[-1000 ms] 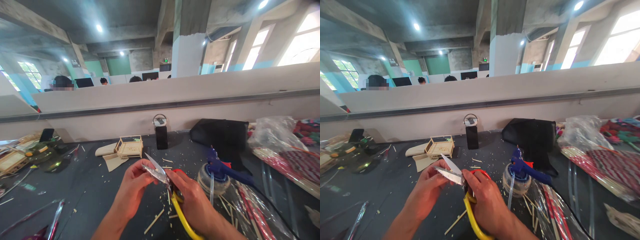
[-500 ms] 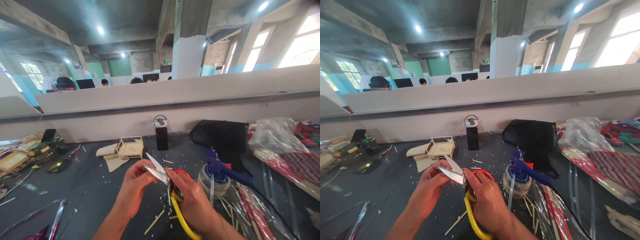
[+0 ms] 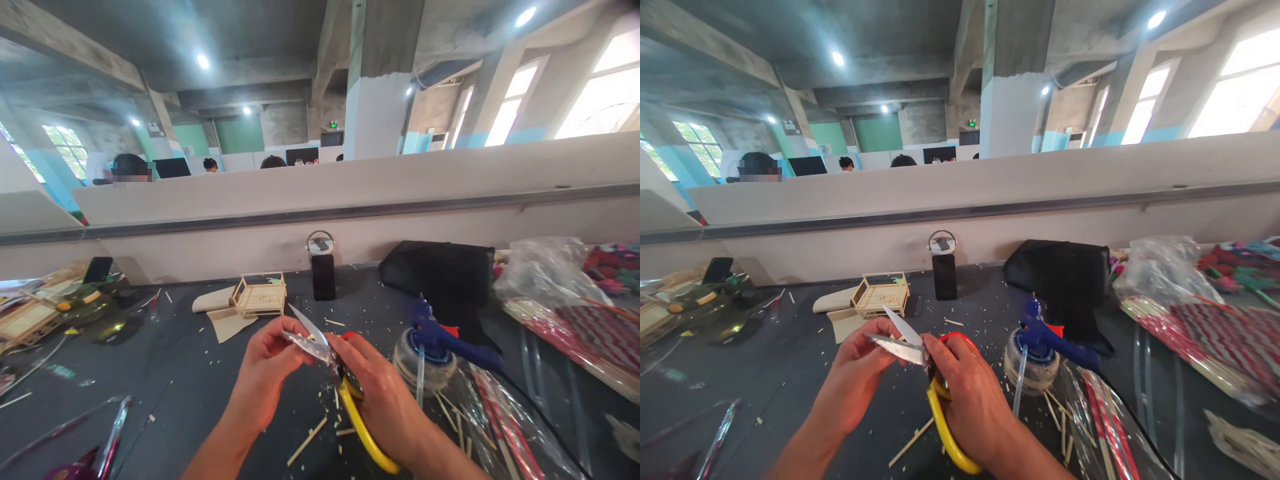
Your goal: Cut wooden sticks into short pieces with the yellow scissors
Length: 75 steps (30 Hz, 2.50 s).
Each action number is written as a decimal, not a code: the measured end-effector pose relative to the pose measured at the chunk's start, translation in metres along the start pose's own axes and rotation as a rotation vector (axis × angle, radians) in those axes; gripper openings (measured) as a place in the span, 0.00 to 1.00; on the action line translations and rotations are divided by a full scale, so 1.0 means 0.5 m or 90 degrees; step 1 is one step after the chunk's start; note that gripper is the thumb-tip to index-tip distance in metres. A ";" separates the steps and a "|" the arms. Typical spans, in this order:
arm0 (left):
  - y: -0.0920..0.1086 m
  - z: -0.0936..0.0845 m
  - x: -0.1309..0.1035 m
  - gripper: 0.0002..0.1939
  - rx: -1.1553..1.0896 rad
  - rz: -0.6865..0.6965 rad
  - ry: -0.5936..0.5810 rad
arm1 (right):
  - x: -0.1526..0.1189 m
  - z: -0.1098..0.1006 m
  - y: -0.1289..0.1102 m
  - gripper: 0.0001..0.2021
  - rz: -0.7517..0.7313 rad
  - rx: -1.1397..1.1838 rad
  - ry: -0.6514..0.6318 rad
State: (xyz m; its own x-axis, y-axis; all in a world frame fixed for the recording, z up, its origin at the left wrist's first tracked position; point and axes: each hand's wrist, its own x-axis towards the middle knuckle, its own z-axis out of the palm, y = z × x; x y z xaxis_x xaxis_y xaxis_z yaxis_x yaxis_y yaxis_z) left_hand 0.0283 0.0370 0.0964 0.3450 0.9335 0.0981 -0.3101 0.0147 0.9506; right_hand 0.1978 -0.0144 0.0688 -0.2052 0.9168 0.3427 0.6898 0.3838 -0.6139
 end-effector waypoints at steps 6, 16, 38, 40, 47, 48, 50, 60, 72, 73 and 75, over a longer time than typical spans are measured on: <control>-0.004 -0.001 -0.004 0.05 0.021 0.000 0.024 | -0.006 0.011 0.003 0.36 0.000 0.016 0.008; -0.005 0.006 -0.012 0.05 0.026 -0.005 0.039 | -0.002 0.004 0.008 0.32 -0.012 -0.026 0.021; 0.006 -0.033 0.017 0.08 -0.015 -0.025 0.013 | 0.006 0.005 0.024 0.14 0.018 0.059 0.143; 0.009 -0.036 0.020 0.11 -0.018 -0.018 0.011 | 0.006 0.006 0.022 0.14 0.020 0.073 0.137; 0.016 -0.041 0.029 0.07 -0.040 -0.010 0.013 | 0.009 0.004 0.022 0.16 0.024 0.112 0.116; 0.015 -0.042 0.030 0.07 -0.050 -0.018 0.012 | 0.008 0.004 0.022 0.16 0.020 0.112 0.109; 0.013 -0.044 0.032 0.08 -0.076 -0.042 0.001 | 0.007 0.005 0.021 0.16 0.014 0.111 0.096; 0.008 -0.050 0.026 0.09 -0.055 -0.060 -0.032 | 0.011 0.008 0.023 0.16 0.035 0.152 0.063; 0.004 -0.044 0.033 0.04 -0.073 -0.081 -0.021 | 0.010 0.017 0.028 0.16 0.043 0.148 0.052; 0.003 -0.043 0.033 0.04 -0.076 -0.085 -0.027 | 0.010 0.018 0.027 0.16 0.044 0.145 0.048; 0.002 -0.042 0.033 0.04 -0.082 -0.083 -0.037 | 0.010 0.019 0.026 0.17 0.046 0.132 0.045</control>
State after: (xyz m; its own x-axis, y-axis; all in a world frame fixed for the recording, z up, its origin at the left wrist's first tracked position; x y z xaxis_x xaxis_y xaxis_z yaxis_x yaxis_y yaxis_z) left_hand 0.0153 0.0600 0.0928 0.4390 0.8985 -0.0032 -0.3688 0.1834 0.9112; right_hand 0.1992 -0.0039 0.0559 -0.1070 0.9354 0.3370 0.5420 0.3390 -0.7690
